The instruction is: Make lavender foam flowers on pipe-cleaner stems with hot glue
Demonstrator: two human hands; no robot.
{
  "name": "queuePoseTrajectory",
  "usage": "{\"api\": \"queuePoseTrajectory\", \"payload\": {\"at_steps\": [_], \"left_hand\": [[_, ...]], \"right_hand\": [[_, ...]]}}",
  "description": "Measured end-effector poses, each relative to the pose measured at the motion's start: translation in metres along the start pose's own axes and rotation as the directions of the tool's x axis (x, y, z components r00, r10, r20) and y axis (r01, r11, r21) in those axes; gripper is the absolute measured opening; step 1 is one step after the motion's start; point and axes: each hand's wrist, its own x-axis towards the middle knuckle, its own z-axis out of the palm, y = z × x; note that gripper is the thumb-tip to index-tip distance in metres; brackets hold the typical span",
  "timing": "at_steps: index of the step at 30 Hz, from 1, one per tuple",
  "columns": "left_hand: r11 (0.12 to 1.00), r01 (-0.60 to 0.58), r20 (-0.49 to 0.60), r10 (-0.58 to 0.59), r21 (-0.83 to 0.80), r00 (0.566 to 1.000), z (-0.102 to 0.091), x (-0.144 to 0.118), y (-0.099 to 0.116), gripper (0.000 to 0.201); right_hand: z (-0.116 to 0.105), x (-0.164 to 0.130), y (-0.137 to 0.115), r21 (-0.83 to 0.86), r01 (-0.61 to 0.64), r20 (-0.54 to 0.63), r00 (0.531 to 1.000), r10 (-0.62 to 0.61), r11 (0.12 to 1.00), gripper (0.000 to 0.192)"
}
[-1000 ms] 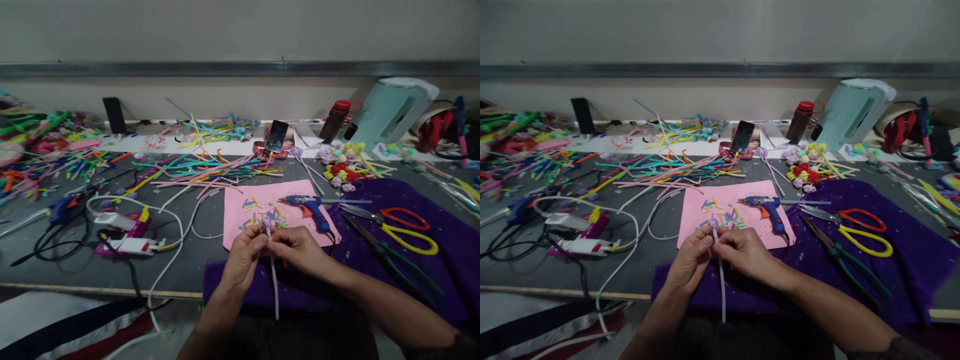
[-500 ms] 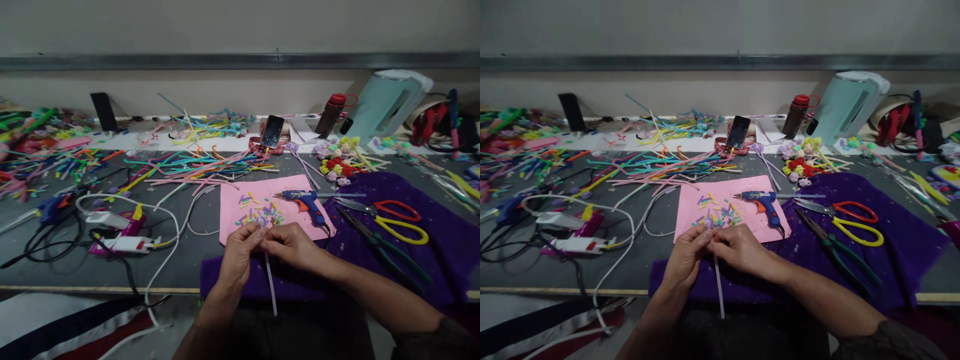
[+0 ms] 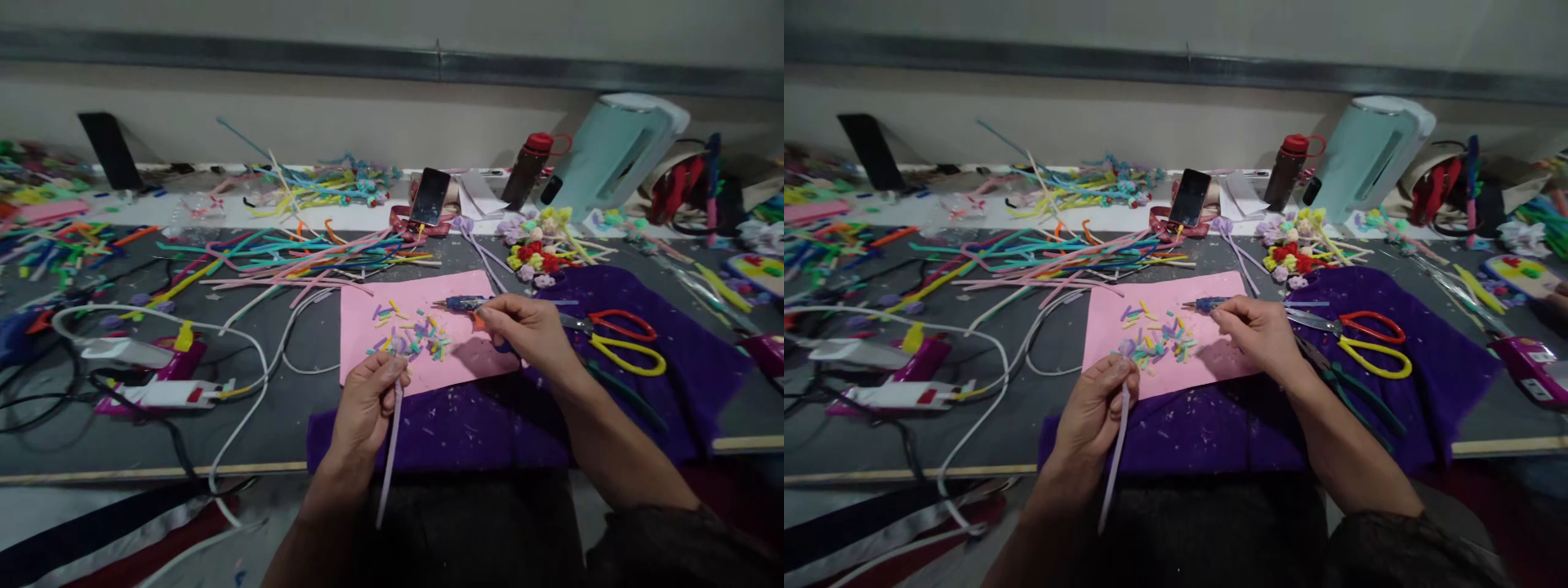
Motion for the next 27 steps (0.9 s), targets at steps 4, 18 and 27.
{"api": "queuePoseTrajectory", "payload": {"at_steps": [4,18,27], "left_hand": [[1.000,-0.001,-0.001,0.001,-0.022,1.000,-0.003,0.001,-0.001,0.017],[0.998,0.047,0.013,-0.047,0.033,0.999,-0.001,0.002,-0.002,0.019],[0.997,0.038,0.032,-0.040,0.064,0.999,0.000,-0.001,-0.003,0.018]], "right_hand": [[-0.019,0.004,0.014,-0.439,-0.028,-0.027,0.999,0.019,0.898,0.032],[-0.005,0.012,0.037,-0.827,-0.088,0.042,0.975,0.216,0.556,0.046],[-0.013,0.013,0.042,-0.464,-0.222,-0.048,0.973,0.226,0.857,0.022]]}}
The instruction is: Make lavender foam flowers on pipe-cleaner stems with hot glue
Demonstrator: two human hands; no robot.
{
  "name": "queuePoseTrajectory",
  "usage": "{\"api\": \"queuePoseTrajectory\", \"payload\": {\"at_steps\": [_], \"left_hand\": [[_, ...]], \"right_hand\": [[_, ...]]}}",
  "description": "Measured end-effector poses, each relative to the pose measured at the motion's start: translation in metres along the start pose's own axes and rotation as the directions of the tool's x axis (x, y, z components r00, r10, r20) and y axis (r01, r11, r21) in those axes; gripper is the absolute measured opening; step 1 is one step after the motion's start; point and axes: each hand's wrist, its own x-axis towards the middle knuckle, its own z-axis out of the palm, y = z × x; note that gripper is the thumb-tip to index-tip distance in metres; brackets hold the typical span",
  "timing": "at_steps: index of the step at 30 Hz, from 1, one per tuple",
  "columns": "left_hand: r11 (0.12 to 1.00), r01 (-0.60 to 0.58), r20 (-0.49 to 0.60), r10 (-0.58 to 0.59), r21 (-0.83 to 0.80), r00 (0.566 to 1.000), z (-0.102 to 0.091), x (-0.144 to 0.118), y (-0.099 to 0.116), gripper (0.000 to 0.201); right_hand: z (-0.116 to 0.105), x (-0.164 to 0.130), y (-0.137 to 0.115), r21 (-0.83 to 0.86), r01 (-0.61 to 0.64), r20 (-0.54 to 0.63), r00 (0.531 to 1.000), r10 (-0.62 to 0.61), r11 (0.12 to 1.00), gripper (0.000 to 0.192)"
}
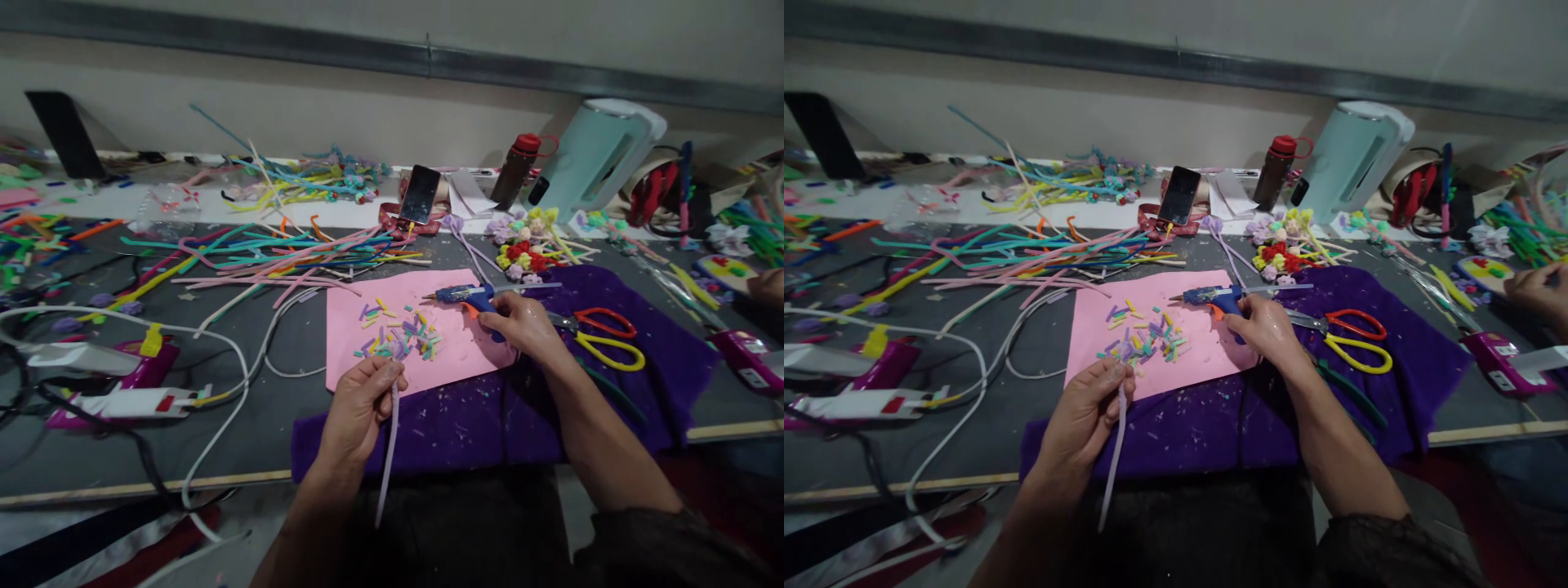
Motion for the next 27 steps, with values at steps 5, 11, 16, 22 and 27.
{"api": "queuePoseTrajectory", "payload": {"at_steps": [5,11,16,22,27], "left_hand": [[0.997,0.018,0.025,-0.019,0.070,1.000,0.002,-0.001,0.000,0.017],[0.996,0.023,0.014,-0.024,0.085,1.000,0.003,-0.001,0.000,0.018],[0.998,0.043,0.014,-0.043,0.052,0.999,0.003,-0.001,0.001,0.020],[1.000,0.020,0.028,-0.020,0.010,0.999,0.002,0.000,0.000,0.023],[0.999,0.006,0.021,-0.005,-0.034,1.000,0.001,0.000,-0.001,0.023]], "right_hand": [[0.002,0.001,0.003,0.370,-0.047,-0.014,0.998,0.057,0.928,0.021],[-0.002,-0.002,-0.007,0.622,0.122,-0.279,0.958,0.074,0.773,0.027],[-0.007,-0.015,-0.021,0.745,0.147,-0.263,0.961,0.083,0.651,0.018],[-0.017,-0.034,-0.035,0.853,0.009,0.057,0.992,-0.111,0.521,0.022],[-0.017,-0.041,-0.029,0.834,-0.026,0.167,0.964,-0.208,0.550,0.028]]}}
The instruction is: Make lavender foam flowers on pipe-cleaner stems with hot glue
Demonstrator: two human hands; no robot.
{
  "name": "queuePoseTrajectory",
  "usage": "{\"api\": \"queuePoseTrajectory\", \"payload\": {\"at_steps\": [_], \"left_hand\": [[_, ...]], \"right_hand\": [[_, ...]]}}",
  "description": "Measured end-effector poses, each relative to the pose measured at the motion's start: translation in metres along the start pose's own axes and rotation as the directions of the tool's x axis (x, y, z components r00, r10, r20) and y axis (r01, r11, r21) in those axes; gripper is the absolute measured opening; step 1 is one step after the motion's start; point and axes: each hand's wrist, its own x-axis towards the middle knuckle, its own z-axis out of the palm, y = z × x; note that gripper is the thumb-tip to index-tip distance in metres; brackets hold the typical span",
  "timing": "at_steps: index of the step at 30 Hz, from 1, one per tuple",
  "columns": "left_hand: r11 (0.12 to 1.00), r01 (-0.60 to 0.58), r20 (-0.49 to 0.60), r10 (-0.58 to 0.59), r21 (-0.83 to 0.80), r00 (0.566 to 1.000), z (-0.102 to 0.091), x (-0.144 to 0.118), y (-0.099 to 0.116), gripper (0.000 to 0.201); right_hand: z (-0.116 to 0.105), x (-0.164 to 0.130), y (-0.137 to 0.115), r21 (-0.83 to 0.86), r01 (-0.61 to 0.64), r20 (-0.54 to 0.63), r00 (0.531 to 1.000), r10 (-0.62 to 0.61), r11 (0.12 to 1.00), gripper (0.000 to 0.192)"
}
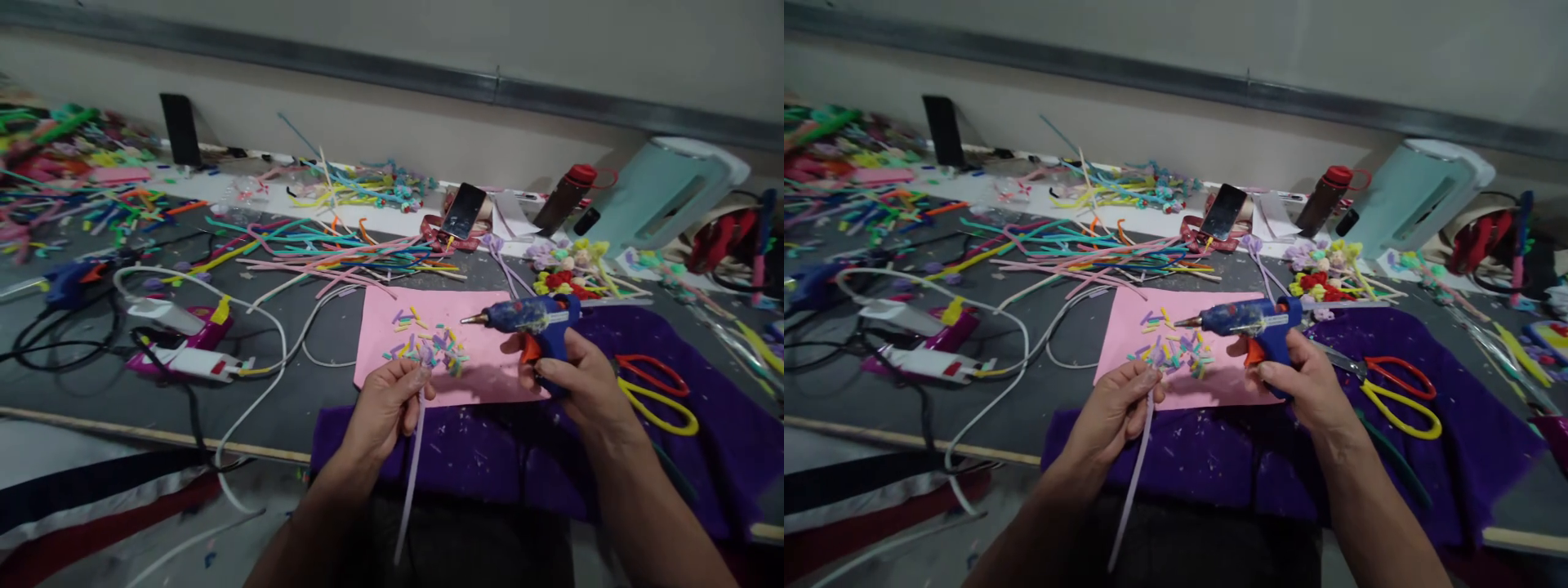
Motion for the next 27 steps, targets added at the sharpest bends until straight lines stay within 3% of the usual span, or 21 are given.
{"api": "queuePoseTrajectory", "payload": {"at_steps": [8,11,16,21,27], "left_hand": [[0.999,-0.020,0.022,0.020,-0.036,1.000,-0.003,0.000,-0.001,0.021],[0.998,-0.039,0.021,0.039,-0.039,0.999,-0.003,0.000,-0.001,0.021],[0.999,-0.025,0.013,0.025,-0.032,1.000,-0.003,0.001,-0.001,0.022],[1.000,-0.022,0.015,0.022,-0.002,1.000,-0.004,0.001,0.000,0.025],[1.000,-0.020,0.023,0.019,0.009,1.000,-0.005,0.002,-0.003,0.025]], "right_hand": [[0.001,-0.009,0.005,-0.333,0.038,0.051,0.998,-0.022,0.942,0.018],[0.002,-0.011,0.004,-0.388,0.085,0.037,0.996,-0.076,0.918,0.017],[0.001,-0.013,0.005,-0.439,0.188,0.148,0.980,-0.135,0.879,0.019],[0.005,-0.019,0.005,-0.646,0.249,0.138,0.968,-0.210,0.722,0.022],[0.007,-0.023,0.004,-0.716,0.345,0.186,0.932,-0.311,0.606,0.022]]}}
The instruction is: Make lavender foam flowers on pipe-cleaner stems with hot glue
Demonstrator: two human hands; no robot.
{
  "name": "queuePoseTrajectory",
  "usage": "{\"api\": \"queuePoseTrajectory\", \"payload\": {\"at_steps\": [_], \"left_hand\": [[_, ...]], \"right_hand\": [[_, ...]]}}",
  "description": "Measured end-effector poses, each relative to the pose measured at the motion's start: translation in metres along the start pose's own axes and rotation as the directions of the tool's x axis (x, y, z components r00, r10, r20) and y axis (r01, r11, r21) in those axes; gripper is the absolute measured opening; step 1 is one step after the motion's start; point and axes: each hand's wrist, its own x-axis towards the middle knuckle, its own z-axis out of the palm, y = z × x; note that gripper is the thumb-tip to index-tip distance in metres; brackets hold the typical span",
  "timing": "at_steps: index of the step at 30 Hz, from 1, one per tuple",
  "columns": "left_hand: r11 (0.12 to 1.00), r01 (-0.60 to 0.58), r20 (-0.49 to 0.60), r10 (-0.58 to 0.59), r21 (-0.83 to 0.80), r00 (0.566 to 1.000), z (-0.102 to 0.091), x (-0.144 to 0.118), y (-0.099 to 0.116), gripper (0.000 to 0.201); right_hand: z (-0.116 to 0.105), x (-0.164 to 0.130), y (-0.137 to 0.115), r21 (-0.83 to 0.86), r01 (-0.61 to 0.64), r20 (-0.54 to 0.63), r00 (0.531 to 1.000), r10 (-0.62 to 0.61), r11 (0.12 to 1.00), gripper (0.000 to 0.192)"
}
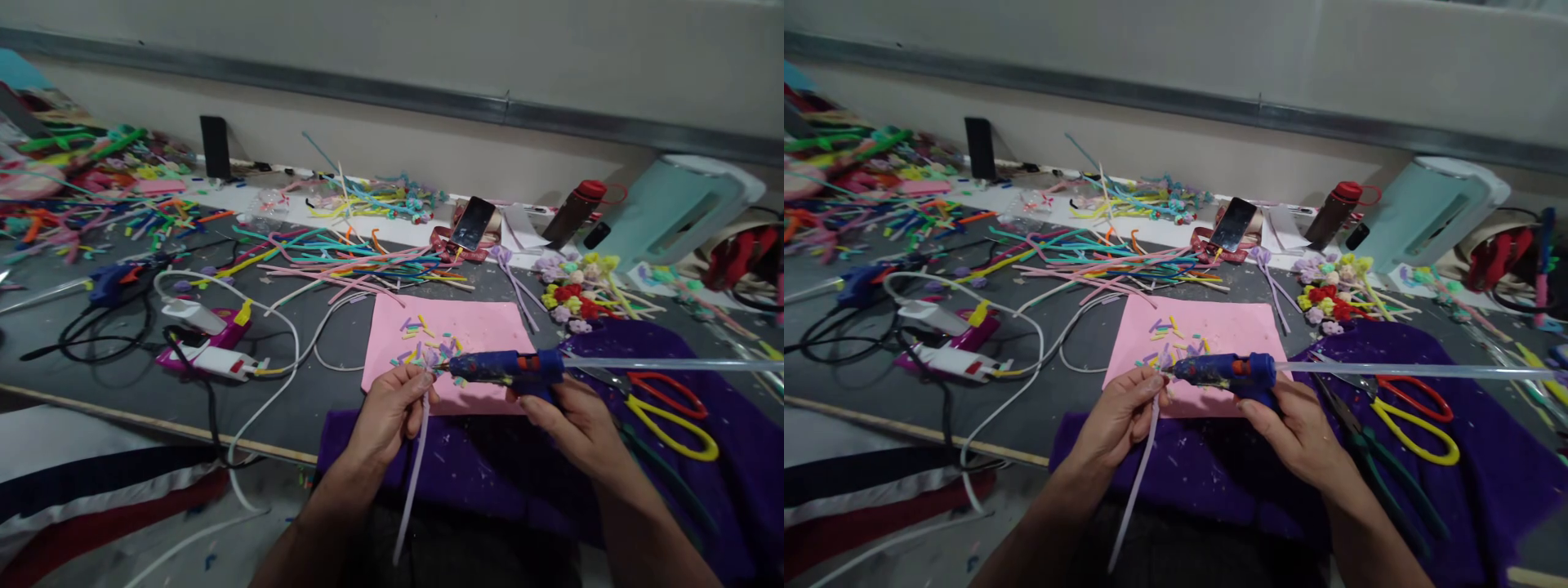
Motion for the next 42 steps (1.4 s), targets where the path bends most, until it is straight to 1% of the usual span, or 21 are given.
{"api": "queuePoseTrajectory", "payload": {"at_steps": [4,7,12,16,21,25,32,37,42], "left_hand": [[1.000,-0.013,-0.005,0.013,-0.020,1.000,0.0018,-0.0003,0.0001,0.022],[1.000,-0.008,-0.007,0.008,-0.002,1.000,0.0033,-0.0007,0.0014,0.024],[1.000,-0.001,-0.012,0.001,0.005,1.000,0.0037,-0.0010,0.0018,0.024],[1.000,-0.006,-0.015,0.006,0.008,1.000,0.0037,-0.0014,0.0011,0.022],[1.000,-0.010,-0.017,0.011,0.013,1.000,0.0042,-0.0018,0.0012,0.022],[1.000,-0.015,-0.016,0.015,0.022,1.000,0.0040,-0.0017,0.0016,0.022],[0.999,-0.034,-0.018,0.034,0.032,0.999,0.0034,-0.0015,0.0005,0.022],[0.999,-0.026,-0.025,0.027,0.036,0.999,0.0034,-0.0011,0.0001,0.022],[0.997,-0.044,-0.042,0.047,0.065,0.998,0.0040,-0.0012,-0.0009,0.022]], "right_hand": [[0.0000,-0.0025,0.0005,-0.017,0.034,0.017,0.999,-0.034,0.999,0.017],[0.0003,-0.0023,0.0005,-0.022,0.047,0.021,0.999,-0.047,0.999,0.015],[0.0003,0.0005,0.0005,-0.049,0.079,0.023,0.997,-0.078,0.996,0.021],[0.0003,-0.0015,0.0026,-0.080,0.068,0.024,0.997,-0.067,0.994,0.023],[0.0005,-0.0040,0.0046,-0.085,0.041,0.004,0.999,-0.041,0.996,0.013],[-0.0004,-0.0032,0.0051,-0.058,0.022,0.009,1.000,-0.021,0.998,0.012],[0.0003,-0.0038,0.0077,-0.091,0.044,0.036,0.999,-0.041,0.995,0.015],[0.0000,-0.0032,0.0082,-0.066,0.077,-0.015,0.997,-0.078,0.995,0.015],[-0.0019,-0.0040,0.0056,-0.090,0.101,0.058,0.994,-0.096,0.991,0.016]]}}
